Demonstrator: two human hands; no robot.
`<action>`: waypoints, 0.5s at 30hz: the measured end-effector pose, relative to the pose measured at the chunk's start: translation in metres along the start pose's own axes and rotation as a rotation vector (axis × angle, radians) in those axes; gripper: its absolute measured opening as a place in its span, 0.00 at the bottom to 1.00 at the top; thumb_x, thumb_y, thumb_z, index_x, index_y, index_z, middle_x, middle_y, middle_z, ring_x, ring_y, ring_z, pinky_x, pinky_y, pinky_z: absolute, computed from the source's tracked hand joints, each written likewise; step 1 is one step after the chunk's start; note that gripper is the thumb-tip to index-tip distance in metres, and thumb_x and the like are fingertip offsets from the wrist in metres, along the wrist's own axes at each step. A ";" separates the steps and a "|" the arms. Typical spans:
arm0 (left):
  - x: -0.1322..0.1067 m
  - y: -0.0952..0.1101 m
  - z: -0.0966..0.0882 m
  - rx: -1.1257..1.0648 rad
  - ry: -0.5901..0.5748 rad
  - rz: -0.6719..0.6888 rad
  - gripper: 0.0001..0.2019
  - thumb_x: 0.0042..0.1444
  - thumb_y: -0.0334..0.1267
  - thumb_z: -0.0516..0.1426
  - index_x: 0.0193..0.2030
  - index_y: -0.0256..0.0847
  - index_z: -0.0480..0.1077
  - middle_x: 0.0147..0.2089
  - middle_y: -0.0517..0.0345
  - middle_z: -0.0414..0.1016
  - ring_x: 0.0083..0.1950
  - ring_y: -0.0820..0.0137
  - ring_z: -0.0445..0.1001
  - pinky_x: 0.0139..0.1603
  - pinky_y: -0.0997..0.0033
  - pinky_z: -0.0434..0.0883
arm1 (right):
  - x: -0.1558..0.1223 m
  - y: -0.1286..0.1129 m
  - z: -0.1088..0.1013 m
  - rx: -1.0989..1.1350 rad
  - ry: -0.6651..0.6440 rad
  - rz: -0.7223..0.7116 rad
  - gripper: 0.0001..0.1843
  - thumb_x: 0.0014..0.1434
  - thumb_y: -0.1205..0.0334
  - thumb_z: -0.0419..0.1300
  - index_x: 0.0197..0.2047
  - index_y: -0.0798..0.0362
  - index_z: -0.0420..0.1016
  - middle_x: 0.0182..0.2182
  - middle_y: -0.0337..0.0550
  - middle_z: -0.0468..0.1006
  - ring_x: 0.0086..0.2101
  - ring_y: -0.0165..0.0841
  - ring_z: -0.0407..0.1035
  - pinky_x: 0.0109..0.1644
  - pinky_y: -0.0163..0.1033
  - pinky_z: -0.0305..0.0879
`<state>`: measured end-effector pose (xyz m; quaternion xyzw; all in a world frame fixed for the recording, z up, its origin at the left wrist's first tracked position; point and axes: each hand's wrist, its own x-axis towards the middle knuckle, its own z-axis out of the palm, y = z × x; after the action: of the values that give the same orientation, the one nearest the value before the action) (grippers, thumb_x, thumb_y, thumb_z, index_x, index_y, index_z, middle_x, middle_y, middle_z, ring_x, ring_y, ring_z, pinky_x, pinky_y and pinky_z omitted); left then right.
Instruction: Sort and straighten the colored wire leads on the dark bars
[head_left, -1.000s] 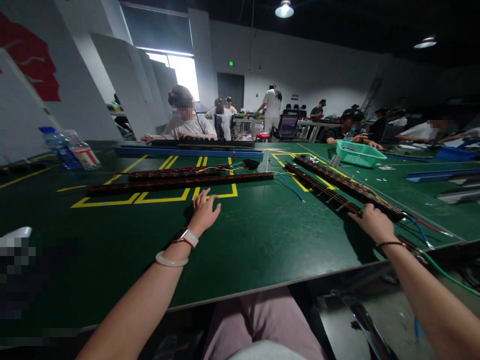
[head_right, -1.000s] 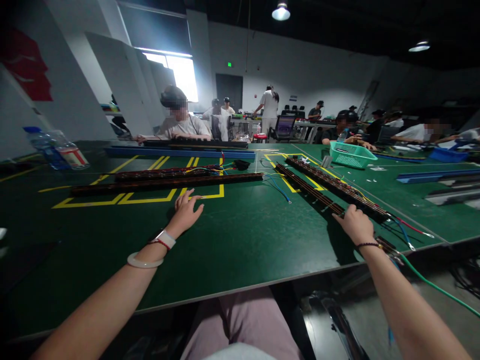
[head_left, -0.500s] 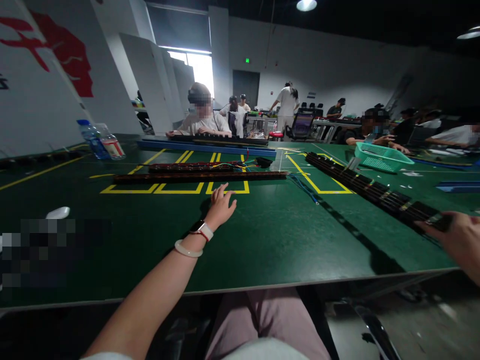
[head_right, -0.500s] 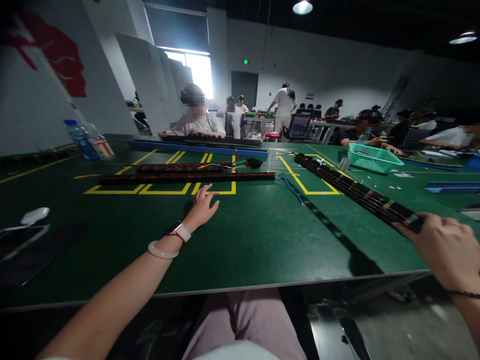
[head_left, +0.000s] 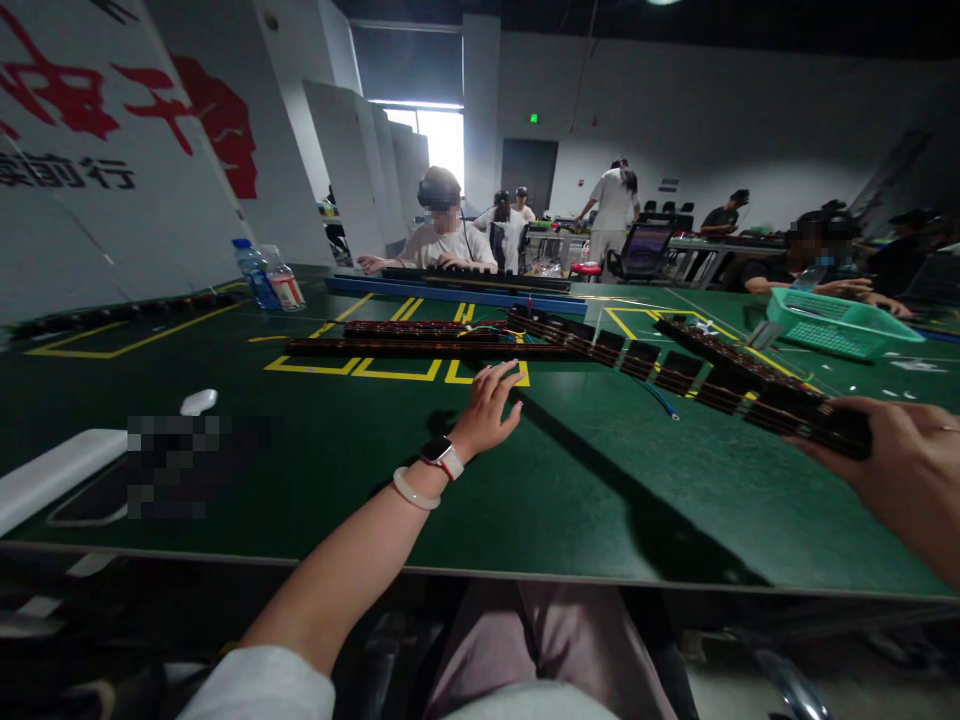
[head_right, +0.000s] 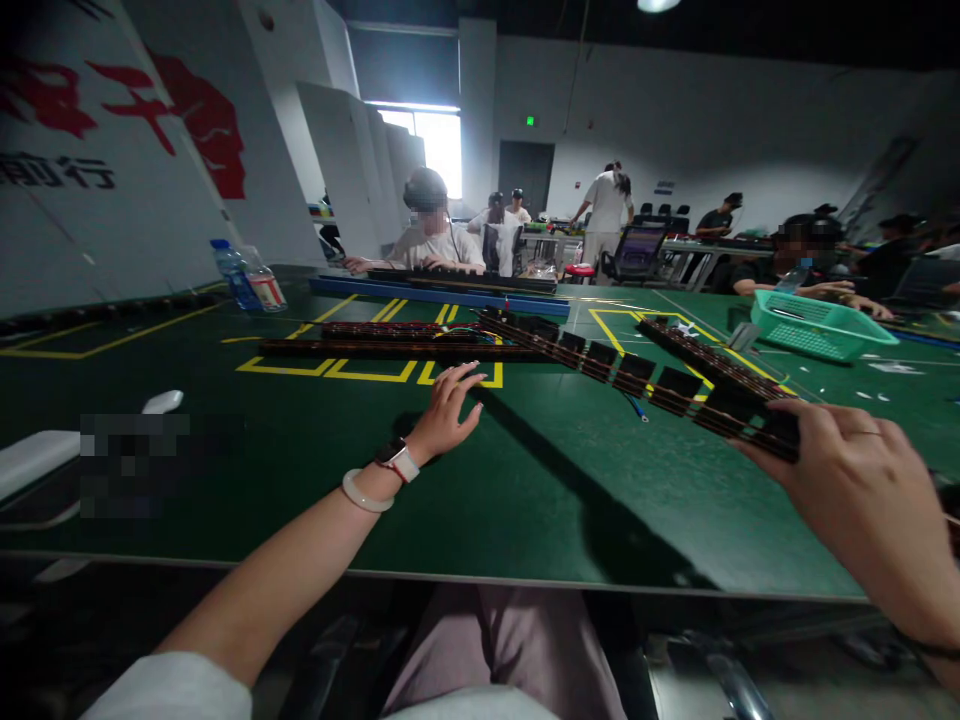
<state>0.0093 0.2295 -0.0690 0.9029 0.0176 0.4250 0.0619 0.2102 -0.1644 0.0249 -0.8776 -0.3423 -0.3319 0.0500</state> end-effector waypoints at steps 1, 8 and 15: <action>0.000 0.002 0.000 -0.007 0.000 0.037 0.23 0.60 0.37 0.49 0.62 0.39 0.55 0.65 0.47 0.56 0.68 0.64 0.51 0.69 0.55 0.49 | 0.005 -0.016 0.000 0.017 0.040 -0.075 0.42 0.55 0.30 0.36 0.67 0.44 0.49 0.46 0.62 0.68 0.52 0.55 0.59 0.56 0.58 0.56; -0.004 0.002 0.000 -0.024 -0.059 0.082 0.25 0.59 0.39 0.50 0.64 0.40 0.53 0.66 0.46 0.53 0.69 0.63 0.49 0.69 0.52 0.48 | 0.046 -0.118 0.059 0.229 -0.039 -0.291 0.32 0.59 0.37 0.46 0.53 0.54 0.65 0.40 0.58 0.72 0.45 0.49 0.65 0.52 0.51 0.62; -0.004 -0.006 0.001 0.009 -0.031 -0.004 0.25 0.59 0.39 0.50 0.63 0.39 0.54 0.66 0.45 0.53 0.69 0.64 0.49 0.70 0.54 0.45 | 0.080 -0.230 0.123 0.438 -0.323 -0.379 0.23 0.55 0.49 0.61 0.47 0.58 0.71 0.38 0.52 0.73 0.41 0.42 0.68 0.47 0.43 0.63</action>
<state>0.0077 0.2349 -0.0728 0.9097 0.0203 0.4105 0.0592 0.1749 0.0947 -0.0530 -0.8080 -0.5661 -0.1103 0.1201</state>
